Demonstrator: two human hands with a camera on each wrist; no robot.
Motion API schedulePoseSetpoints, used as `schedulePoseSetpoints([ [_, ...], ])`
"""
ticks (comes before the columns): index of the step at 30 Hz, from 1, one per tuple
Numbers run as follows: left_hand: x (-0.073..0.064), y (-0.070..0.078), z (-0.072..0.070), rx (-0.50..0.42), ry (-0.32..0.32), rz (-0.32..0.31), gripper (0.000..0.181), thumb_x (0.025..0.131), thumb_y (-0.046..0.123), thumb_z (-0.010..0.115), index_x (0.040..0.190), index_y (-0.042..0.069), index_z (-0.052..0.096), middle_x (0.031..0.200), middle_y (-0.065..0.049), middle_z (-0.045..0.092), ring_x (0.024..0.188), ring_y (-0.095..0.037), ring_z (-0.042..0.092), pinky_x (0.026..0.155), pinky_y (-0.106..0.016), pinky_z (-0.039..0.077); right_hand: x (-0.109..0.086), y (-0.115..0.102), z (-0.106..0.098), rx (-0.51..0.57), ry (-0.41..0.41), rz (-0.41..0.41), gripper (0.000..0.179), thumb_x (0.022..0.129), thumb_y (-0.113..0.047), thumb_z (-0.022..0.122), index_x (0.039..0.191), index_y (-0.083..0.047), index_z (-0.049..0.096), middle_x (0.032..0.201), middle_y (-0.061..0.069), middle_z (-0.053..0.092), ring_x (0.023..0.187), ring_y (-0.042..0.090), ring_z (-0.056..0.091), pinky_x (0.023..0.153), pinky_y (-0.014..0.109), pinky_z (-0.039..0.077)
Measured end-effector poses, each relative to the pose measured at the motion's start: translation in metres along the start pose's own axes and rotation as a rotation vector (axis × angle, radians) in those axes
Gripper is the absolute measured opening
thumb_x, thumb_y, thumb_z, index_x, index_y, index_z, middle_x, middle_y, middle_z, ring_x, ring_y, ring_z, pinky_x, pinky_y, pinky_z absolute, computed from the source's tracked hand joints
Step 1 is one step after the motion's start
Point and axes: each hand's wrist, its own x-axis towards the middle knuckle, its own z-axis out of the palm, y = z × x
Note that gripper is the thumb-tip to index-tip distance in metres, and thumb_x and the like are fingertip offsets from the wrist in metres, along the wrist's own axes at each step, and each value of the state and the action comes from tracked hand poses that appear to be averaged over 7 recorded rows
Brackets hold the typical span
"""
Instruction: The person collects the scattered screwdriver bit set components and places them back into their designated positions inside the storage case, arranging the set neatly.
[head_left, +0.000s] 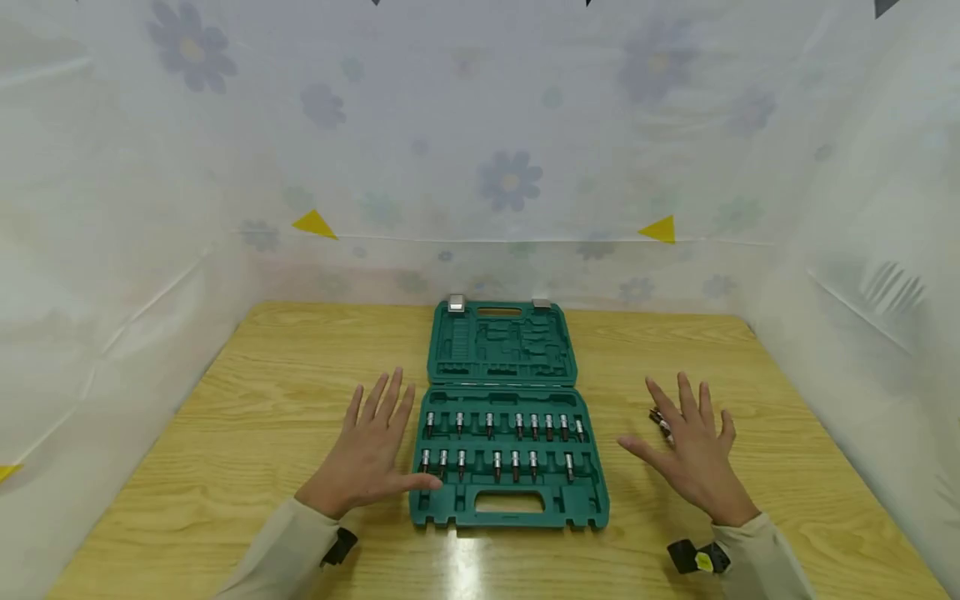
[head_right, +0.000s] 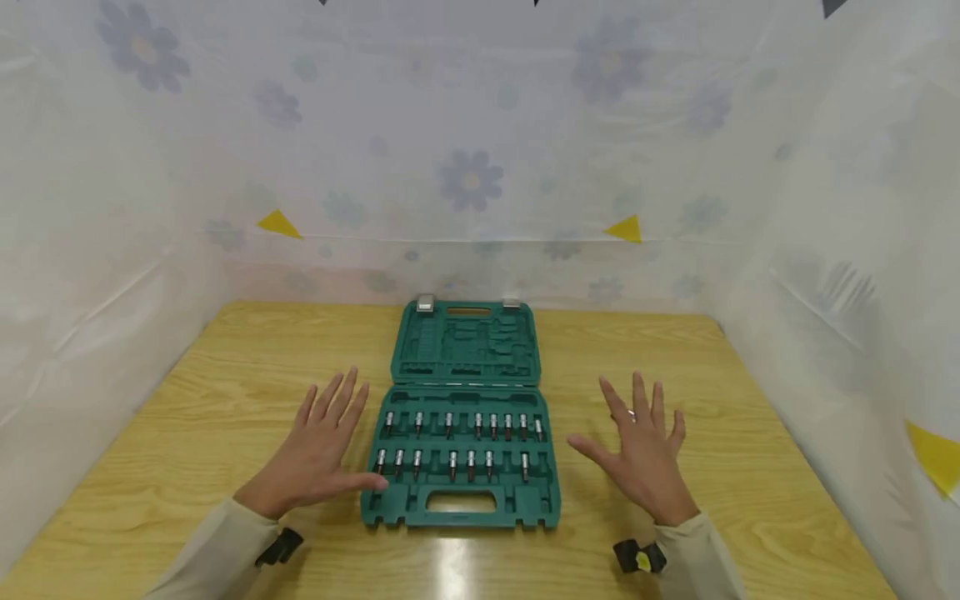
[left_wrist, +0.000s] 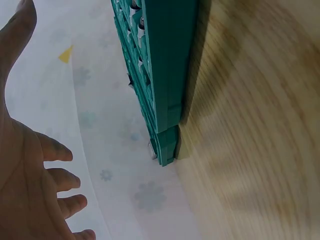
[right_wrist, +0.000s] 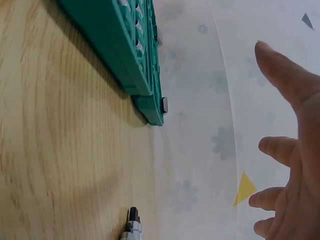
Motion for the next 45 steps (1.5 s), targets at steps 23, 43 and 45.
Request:
schedulePoseSetpoints([
  [23, -0.001, -0.004, 0.019, 0.031, -0.014, 0.039, 0.125, 0.066, 0.085, 0.053, 0.151, 0.000, 0.021, 0.158, -0.019, 0.009, 0.143, -0.039, 0.011, 0.109, -0.064, 0.004, -0.002, 0.039, -0.013, 0.118, -0.038, -0.016, 0.084, 0.090, -0.033, 0.067, 0.155, -0.019, 0.017, 0.158, 0.022, 0.002, 0.142, 0.046, -0.004, 0.088, 0.079, 0.004],
  [43, 0.000, -0.009, 0.032, -0.037, -0.087, 0.044, 0.132, 0.058, 0.086, 0.060, 0.150, -0.002, 0.025, 0.156, -0.021, 0.016, 0.142, -0.042, 0.013, 0.107, -0.066, 0.004, -0.006, 0.070, -0.012, 0.142, -0.065, 0.043, 0.080, 0.091, -0.033, 0.067, 0.154, -0.012, 0.023, 0.154, 0.028, 0.013, 0.131, 0.060, 0.017, 0.086, 0.078, 0.021],
  [45, 0.000, -0.010, 0.033, -0.029, -0.088, 0.046, 0.132, 0.058, 0.086, 0.059, 0.150, -0.002, 0.025, 0.156, -0.021, 0.016, 0.142, -0.042, 0.014, 0.107, -0.066, 0.004, -0.006, 0.074, -0.012, 0.150, -0.060, 0.047, 0.080, 0.091, -0.032, 0.067, 0.153, -0.011, 0.023, 0.154, 0.028, 0.013, 0.131, 0.060, 0.017, 0.087, 0.078, 0.019],
])
